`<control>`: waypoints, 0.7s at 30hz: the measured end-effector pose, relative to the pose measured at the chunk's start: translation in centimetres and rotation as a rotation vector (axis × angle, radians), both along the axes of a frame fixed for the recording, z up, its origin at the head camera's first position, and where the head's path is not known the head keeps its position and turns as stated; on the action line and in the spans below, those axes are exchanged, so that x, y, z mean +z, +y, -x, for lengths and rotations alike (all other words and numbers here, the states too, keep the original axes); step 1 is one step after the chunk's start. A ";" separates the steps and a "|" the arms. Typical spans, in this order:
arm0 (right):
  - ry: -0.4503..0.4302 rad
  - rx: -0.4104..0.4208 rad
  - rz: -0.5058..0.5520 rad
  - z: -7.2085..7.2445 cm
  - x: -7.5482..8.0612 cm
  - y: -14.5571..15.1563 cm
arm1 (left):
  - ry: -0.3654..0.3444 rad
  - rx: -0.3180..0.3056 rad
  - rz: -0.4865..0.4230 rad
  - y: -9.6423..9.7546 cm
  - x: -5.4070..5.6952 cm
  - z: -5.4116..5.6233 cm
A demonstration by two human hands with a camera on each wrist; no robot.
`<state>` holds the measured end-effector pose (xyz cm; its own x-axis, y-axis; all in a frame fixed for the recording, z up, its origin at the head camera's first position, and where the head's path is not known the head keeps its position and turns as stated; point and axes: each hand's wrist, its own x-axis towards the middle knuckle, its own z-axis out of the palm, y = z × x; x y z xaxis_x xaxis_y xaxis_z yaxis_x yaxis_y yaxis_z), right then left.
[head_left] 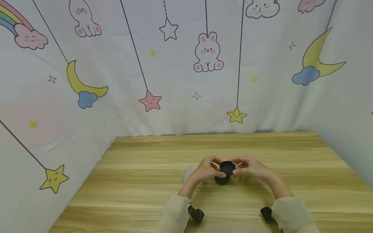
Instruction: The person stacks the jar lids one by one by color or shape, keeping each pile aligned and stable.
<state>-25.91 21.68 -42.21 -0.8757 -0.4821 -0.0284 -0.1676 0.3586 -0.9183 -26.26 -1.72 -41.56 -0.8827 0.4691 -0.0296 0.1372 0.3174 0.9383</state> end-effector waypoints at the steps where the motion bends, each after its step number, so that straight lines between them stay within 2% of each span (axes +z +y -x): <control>1: -0.010 -0.001 0.003 0.0 -0.1 -0.2 | 0.001 0.000 0.010 -0.2 -0.1 0.0; 8: -0.015 0.044 0.005 -0.1 -0.6 -1.2 | 0.023 -0.037 0.046 -1.4 -0.9 0.1; 12: -0.054 0.067 -0.007 -0.1 -0.8 -1.6 | 0.033 -0.055 0.069 -1.5 -1.4 0.1; 15: -0.085 0.057 -0.018 -0.3 -1.0 -1.9 | 0.039 -0.049 0.097 -1.4 -1.5 -0.1; 21: -0.088 0.052 -0.031 -0.6 -0.9 -2.3 | 0.044 -0.058 0.114 -1.5 -1.4 -0.3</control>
<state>-25.33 19.36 -43.13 -0.8429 -0.5246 -0.1197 -0.1060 0.3800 -0.9189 -25.98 -3.24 -42.95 -0.8556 0.5153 -0.0481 0.1983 0.4123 0.8892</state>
